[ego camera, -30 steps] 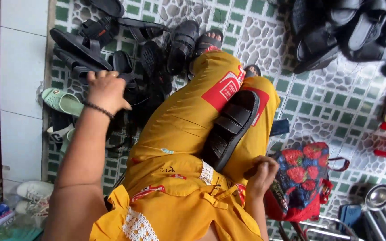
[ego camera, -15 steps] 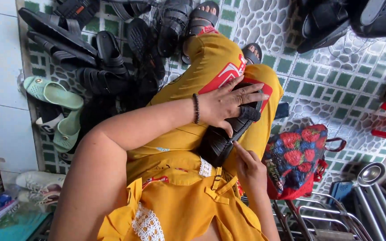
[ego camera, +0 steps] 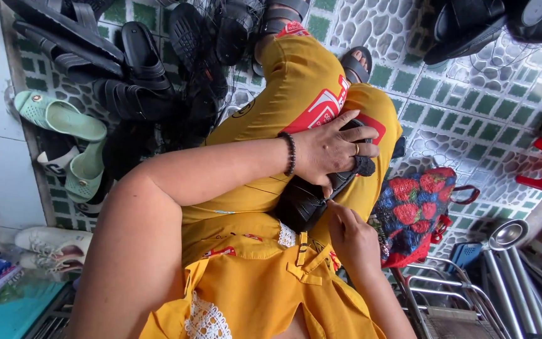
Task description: The person, sitting on the floor, repairs a black sandal by sewing the sole to the strap using a needle and thread, pulling the thread tight after each stitch.
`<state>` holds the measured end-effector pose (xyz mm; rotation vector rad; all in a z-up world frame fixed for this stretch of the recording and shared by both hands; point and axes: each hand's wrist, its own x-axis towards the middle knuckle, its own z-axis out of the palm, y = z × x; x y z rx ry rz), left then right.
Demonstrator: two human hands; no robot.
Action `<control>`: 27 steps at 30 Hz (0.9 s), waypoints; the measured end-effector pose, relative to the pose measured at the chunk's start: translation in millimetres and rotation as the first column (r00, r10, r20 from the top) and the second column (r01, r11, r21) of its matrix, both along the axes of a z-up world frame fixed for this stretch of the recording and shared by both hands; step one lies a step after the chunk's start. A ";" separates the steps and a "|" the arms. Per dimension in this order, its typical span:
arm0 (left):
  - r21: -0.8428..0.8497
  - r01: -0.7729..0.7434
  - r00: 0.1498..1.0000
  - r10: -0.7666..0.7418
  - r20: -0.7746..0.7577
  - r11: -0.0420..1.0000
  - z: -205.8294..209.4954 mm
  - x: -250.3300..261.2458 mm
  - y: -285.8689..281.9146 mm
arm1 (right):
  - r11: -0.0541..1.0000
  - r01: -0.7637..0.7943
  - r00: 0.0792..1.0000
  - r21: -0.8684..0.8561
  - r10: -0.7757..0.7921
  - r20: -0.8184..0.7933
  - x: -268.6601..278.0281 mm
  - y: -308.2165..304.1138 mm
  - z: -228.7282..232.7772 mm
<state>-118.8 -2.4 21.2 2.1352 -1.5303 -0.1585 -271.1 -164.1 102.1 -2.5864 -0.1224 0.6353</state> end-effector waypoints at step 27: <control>-0.212 -0.659 0.691 0.468 -0.552 0.722 43.8 -120.7 76.5 | 0.997 -0.032 0.998 -0.065 0.035 0.047 -2.9 5.5 -15.3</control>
